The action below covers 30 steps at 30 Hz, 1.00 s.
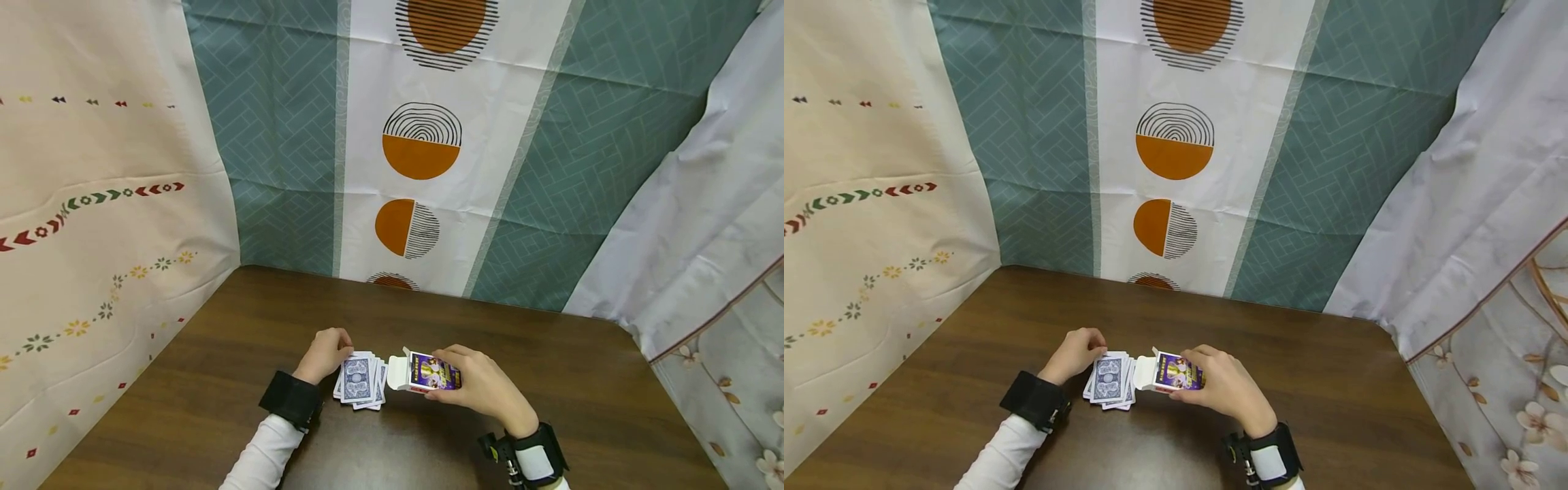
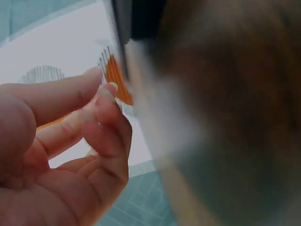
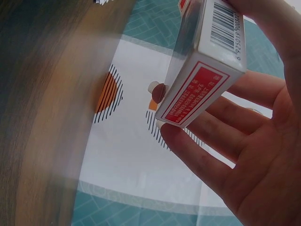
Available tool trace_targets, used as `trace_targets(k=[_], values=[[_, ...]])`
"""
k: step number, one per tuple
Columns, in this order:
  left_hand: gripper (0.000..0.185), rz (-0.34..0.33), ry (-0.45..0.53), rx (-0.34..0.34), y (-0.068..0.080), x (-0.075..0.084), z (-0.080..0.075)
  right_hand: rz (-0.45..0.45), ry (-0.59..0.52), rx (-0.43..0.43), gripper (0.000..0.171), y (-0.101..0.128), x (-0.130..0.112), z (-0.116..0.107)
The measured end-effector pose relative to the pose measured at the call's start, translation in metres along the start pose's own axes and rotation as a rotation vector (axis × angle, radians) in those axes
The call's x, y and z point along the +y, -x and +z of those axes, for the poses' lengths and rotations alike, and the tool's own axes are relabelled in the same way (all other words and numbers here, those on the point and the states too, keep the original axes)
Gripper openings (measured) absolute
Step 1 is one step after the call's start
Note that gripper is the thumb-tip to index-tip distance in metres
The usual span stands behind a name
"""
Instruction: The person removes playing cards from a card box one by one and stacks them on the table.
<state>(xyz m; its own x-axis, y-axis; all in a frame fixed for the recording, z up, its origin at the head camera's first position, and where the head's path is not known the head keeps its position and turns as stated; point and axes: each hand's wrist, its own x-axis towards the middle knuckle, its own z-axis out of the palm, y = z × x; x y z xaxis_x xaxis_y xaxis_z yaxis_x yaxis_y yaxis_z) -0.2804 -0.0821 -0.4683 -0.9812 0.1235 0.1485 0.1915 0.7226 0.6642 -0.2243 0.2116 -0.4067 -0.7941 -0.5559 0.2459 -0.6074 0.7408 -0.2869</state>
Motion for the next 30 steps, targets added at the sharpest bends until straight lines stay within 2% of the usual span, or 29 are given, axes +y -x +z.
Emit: trace_targets(k=[2, 6, 8, 11, 14, 15, 18, 23, 30], values=[[0.006, 0.043, 0.037, -0.018, 0.003, 0.012, -0.002, -0.002, -0.001, -0.005, 0.061, 0.0, 0.0, 0.0], [0.012, 0.189, 0.164, -0.161, 0.013, 0.049, -0.009, -0.011, -0.008, -0.005, 0.061, 0.0, 0.0, 0.0], [0.014, 0.208, 0.188, -0.207, 0.019, 0.066, -0.009, -0.016, -0.006, -0.001, 0.061, 0.0, 0.001, -0.001], [0.015, 0.171, 0.14, -0.161, 0.025, 0.081, -0.005, -0.02, 0.0, 0.011, 0.06, -0.001, 0.001, -0.001], [0.019, 0.117, 0.089, -0.089, 0.03, 0.086, -0.002, -0.029, -0.002, 0.022, 0.06, -0.001, 0.0, 0.0], [0.018, 0.114, 0.086, -0.084, 0.031, 0.086, -0.002, -0.03, -0.006, 0.023, 0.06, 0.0, 0.0, 0.0], [0.01, 0.123, 0.133, -0.127, 0.034, 0.087, 0.0, -0.031, -0.019, 0.019, 0.06, 0.0, -0.001, 0.001], [0.023, 0.143, 0.213, -0.221, 0.035, 0.086, 0.004, -0.02, -0.015, 0.018, 0.062, 0.001, -0.002, 0.002], [0.02, 0.11, 0.257, -0.227, 0.035, 0.086, 0.009, -0.056, -0.014, 0.041, 0.061, 0.0, -0.003, 0.001]])
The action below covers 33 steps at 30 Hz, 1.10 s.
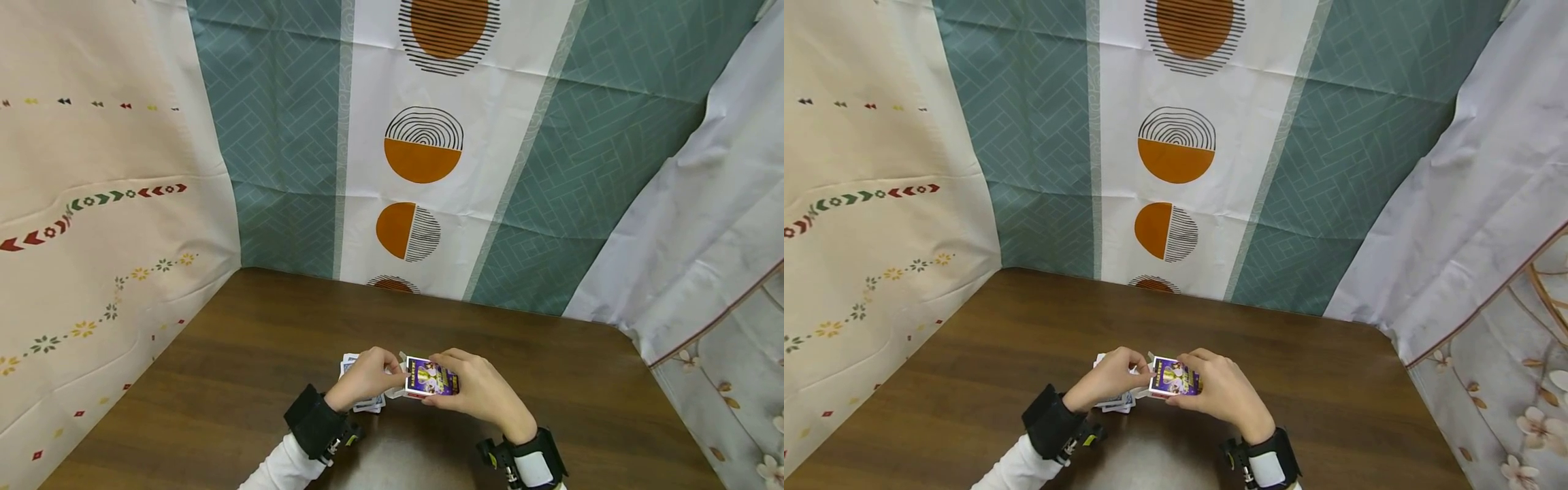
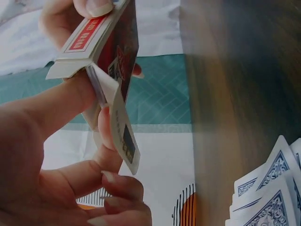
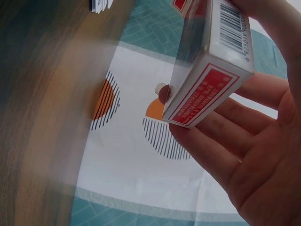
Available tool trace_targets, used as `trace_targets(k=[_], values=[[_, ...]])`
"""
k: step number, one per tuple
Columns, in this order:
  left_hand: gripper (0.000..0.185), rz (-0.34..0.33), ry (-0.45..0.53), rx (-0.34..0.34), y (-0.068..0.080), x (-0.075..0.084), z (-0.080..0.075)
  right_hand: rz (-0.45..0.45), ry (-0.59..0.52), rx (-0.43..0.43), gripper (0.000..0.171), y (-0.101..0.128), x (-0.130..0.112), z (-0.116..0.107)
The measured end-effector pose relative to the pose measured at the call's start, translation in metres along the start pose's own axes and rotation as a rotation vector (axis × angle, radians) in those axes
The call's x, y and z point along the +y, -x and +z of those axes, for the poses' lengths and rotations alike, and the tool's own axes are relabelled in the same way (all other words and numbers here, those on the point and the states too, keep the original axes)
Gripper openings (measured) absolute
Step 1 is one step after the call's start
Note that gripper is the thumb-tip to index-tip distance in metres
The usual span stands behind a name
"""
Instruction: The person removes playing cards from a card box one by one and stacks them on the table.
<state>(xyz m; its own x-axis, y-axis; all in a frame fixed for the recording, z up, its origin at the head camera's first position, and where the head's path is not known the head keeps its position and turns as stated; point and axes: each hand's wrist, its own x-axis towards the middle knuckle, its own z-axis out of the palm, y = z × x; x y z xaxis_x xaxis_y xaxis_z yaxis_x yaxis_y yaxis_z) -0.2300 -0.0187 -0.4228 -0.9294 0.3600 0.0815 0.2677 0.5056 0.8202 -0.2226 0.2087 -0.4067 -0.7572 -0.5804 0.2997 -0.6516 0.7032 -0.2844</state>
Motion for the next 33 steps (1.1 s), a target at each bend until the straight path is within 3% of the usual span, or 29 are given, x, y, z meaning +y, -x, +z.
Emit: trace_targets(k=[11, 15, 20, 29, 33], values=[[0.022, -0.101, 0.311, -0.154, -0.005, -0.01, -0.008, 0.008, 0.012, 0.002, 0.062, 0.001, 0.001, 0.0], [0.022, -0.114, 0.37, -0.193, -0.007, -0.016, -0.014, 0.005, 0.016, 0.009, 0.062, 0.001, 0.002, -0.001], [0.024, -0.085, 0.364, -0.221, -0.009, -0.019, -0.024, 0.01, 0.013, 0.015, 0.062, 0.0, 0.003, -0.004], [0.023, -0.032, 0.268, -0.198, -0.004, -0.02, -0.047, 0.044, 0.004, 0.025, 0.062, 0.0, 0.005, -0.006], [0.022, -0.018, 0.286, -0.199, 0.0, -0.022, -0.056, 0.038, 0.002, 0.03, 0.062, 0.001, 0.006, -0.005]])
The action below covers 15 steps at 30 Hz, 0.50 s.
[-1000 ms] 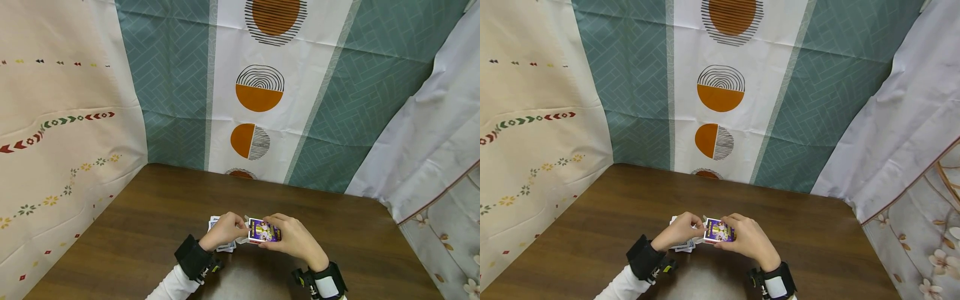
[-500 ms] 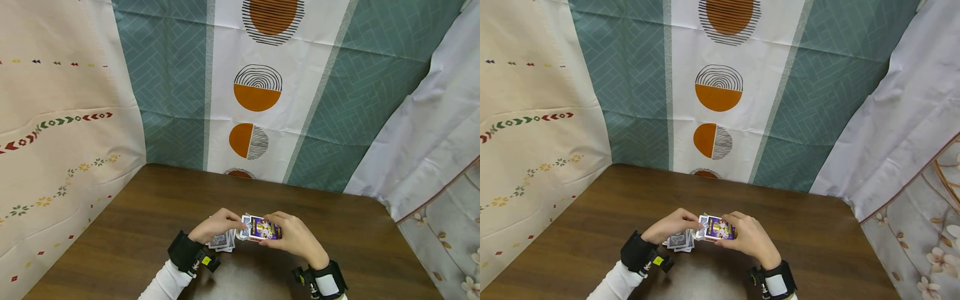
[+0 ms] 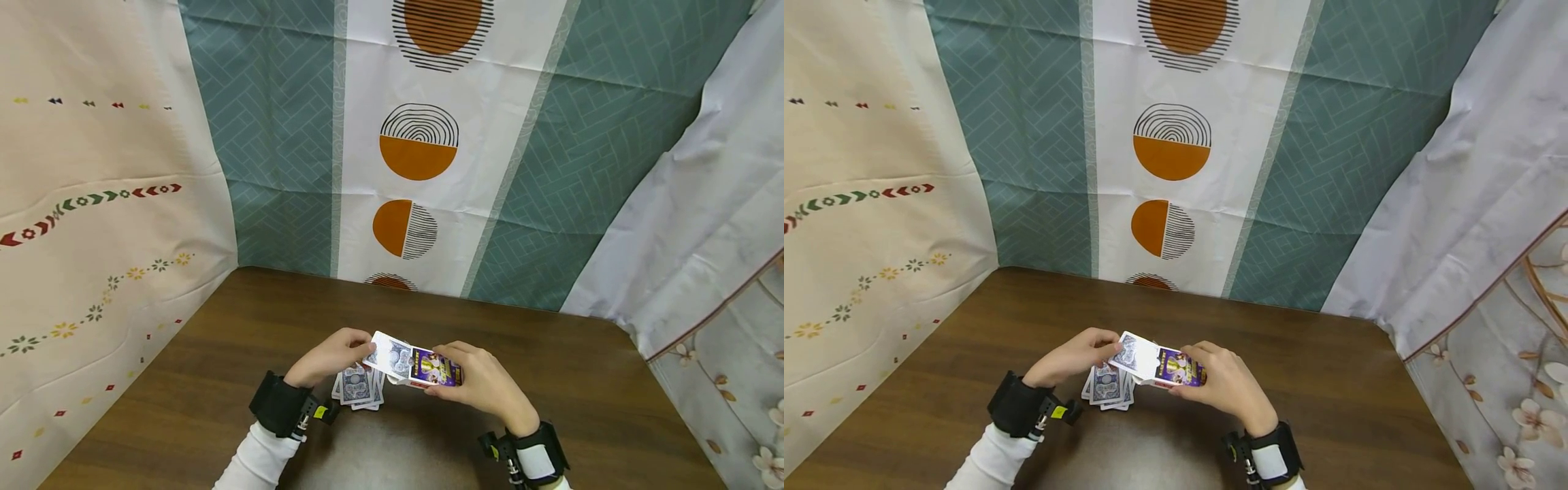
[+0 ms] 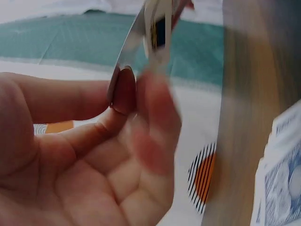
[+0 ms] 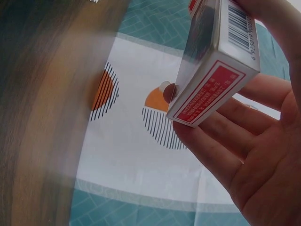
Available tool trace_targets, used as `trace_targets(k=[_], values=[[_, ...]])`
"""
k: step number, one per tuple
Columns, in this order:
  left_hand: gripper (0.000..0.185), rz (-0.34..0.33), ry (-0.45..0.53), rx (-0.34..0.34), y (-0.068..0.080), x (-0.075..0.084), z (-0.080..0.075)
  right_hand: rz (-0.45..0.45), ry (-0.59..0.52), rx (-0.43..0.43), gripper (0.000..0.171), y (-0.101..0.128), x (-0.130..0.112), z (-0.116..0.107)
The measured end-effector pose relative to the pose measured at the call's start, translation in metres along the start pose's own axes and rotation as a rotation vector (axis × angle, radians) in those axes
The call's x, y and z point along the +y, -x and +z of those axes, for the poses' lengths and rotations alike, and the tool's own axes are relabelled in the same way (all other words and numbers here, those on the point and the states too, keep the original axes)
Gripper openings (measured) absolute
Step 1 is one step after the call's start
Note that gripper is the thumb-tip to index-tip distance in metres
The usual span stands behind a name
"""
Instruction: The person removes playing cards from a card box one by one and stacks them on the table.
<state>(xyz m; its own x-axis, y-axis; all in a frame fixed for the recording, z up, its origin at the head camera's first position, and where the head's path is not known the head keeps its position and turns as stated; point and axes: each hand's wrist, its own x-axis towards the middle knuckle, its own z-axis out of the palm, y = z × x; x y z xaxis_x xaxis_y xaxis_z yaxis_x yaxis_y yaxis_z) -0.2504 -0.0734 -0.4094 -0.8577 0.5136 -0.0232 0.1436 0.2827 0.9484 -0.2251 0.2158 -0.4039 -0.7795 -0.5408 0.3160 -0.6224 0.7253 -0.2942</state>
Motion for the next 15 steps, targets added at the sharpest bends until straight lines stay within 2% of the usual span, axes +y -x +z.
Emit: trace_targets(k=[5, 8, 11, 15], values=[[0.022, -0.031, 0.055, 0.069, 0.002, -0.004, -0.01, -0.022, 0.019, 0.01, 0.061, 0.0, 0.0, 0.0], [0.024, -0.018, 0.038, 0.134, 0.002, -0.01, -0.018, -0.018, 0.024, 0.017, 0.062, 0.0, 0.0, 0.0], [0.028, -0.017, 0.025, 0.17, 0.002, -0.019, -0.027, -0.015, 0.023, 0.018, 0.062, 0.0, 0.0, 0.0], [0.027, -0.078, -0.013, 0.216, 0.001, -0.035, -0.031, -0.012, 0.026, 0.016, 0.062, 0.001, 0.0, 0.001]])
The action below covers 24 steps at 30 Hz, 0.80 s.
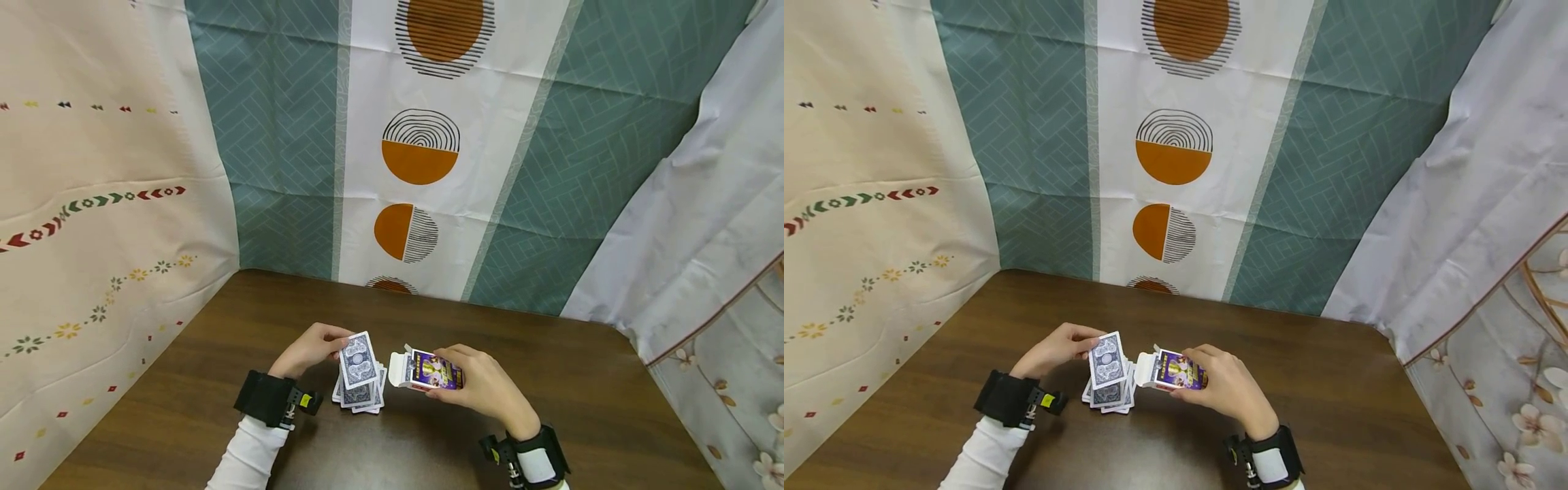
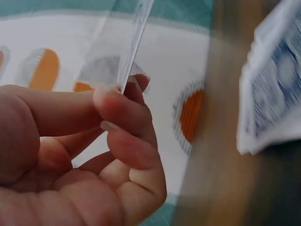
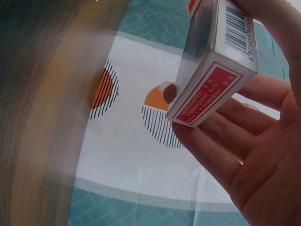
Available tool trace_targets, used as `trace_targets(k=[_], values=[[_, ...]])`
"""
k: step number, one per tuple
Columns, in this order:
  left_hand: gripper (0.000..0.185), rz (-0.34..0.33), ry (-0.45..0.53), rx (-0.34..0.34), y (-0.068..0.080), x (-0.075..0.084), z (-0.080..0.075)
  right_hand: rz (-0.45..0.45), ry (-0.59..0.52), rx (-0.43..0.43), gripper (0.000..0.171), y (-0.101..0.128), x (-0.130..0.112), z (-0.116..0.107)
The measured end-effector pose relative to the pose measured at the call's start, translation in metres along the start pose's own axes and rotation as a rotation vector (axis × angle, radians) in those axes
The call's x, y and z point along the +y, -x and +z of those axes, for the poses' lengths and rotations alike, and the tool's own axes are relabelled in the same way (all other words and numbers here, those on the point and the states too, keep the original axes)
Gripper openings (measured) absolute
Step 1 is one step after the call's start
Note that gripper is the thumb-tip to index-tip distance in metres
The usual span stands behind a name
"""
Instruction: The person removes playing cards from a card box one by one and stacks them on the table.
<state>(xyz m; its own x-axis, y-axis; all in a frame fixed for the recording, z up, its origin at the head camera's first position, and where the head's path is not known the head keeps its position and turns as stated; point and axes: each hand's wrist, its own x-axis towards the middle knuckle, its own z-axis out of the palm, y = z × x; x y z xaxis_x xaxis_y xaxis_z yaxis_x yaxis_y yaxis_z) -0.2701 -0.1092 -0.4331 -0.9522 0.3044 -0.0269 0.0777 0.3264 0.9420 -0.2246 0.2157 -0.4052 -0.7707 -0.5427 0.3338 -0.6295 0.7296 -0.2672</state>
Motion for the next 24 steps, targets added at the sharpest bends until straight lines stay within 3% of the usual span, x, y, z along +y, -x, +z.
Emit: trace_targets(k=[7, 13, 17, 24], values=[[0.013, -0.09, -0.183, 0.099, -0.006, -0.022, 0.01, 0.018, -0.017, -0.015, 0.062, 0.003, 0.0, 0.003], [0.006, -0.138, -0.245, 0.153, -0.01, -0.028, 0.016, 0.023, -0.021, -0.016, 0.062, 0.003, 0.0, 0.004], [0.013, -0.178, -0.287, 0.205, -0.013, -0.029, 0.017, 0.022, -0.017, -0.02, 0.063, 0.002, 0.0, 0.003], [0.026, -0.154, -0.466, 0.295, -0.015, -0.032, 0.021, 0.025, -0.016, -0.037, 0.065, 0.0, 0.0, 0.002]])
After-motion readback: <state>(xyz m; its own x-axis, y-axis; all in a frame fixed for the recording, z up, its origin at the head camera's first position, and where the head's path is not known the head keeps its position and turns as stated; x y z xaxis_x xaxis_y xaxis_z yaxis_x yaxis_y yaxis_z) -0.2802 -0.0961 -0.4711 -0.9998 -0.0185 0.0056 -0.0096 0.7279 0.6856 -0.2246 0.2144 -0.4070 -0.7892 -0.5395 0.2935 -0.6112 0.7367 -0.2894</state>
